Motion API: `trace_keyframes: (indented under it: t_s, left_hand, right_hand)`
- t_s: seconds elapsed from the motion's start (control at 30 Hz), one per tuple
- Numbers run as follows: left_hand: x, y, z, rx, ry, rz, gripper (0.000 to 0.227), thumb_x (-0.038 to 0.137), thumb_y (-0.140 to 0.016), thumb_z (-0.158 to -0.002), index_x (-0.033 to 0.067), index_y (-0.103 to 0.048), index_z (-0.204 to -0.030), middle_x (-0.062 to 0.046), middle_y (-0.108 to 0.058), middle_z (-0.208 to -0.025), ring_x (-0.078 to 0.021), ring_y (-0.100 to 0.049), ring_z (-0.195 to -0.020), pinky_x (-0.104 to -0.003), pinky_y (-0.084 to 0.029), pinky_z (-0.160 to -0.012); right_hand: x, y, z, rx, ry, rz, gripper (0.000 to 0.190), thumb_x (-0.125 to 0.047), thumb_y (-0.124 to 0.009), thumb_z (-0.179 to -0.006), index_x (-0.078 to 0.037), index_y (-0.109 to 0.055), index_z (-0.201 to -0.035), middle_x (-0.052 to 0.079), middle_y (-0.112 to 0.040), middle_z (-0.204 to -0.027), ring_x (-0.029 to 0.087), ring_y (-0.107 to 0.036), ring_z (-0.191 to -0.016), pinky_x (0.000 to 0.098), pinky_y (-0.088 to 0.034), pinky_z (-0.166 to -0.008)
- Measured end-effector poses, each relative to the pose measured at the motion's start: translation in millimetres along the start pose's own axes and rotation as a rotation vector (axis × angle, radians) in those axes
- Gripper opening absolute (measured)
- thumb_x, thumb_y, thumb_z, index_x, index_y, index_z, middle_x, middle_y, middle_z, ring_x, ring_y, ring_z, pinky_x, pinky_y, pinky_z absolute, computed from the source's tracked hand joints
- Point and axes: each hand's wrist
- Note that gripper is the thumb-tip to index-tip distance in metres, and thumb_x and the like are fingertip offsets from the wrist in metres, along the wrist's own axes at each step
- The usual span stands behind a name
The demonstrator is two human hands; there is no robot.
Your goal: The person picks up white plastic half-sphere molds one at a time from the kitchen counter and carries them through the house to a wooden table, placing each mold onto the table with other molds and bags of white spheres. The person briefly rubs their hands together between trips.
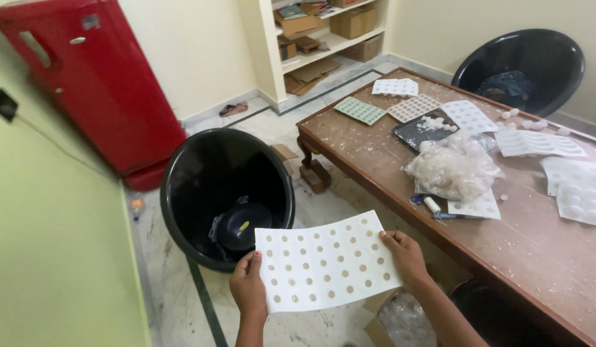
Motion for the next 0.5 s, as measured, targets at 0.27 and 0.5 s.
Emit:
trace_keyframes:
  t_s: [0.27, 0.5]
  left_hand:
    - [9, -130, -152, -0.156, 0.007, -0.013, 0.028, 0.022, -0.066, -0.097, 0.0008, -0.076, -0.112, -0.011, -0.079, -0.099, -0.017, -0.07, -0.086, -0.03, -0.053, -0.079]
    - [44, -249, -258, -0.232, -0.057, -0.132, 0.03, 0.026, -0.066, -0.097, 0.0006, -0.076, -0.111, -0.011, -0.079, -0.097, -0.0178, -0.07, -0.085, -0.032, -0.052, -0.078]
  right_hand:
    - [-14, -33, -158, 0.122, 0.021, -0.056, 0.028, -0.029, -0.064, -0.098, -0.002, -0.07, -0.101, 0.005, -0.069, -0.078, 0.01, -0.061, -0.06, 0.0271, -0.051, -0.057]
    - [-72, -48, -272, 0.192, -0.01, -0.15, 0.026, -0.028, -0.061, -0.1, -0.002, -0.065, -0.099, 0.007, -0.066, -0.077, 0.013, -0.062, -0.057, 0.0326, -0.053, -0.053]
Point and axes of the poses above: each hand's wrist, its own z-axis away from the middle knuckle, its own y-axis out of the back of the hand, x = y × z
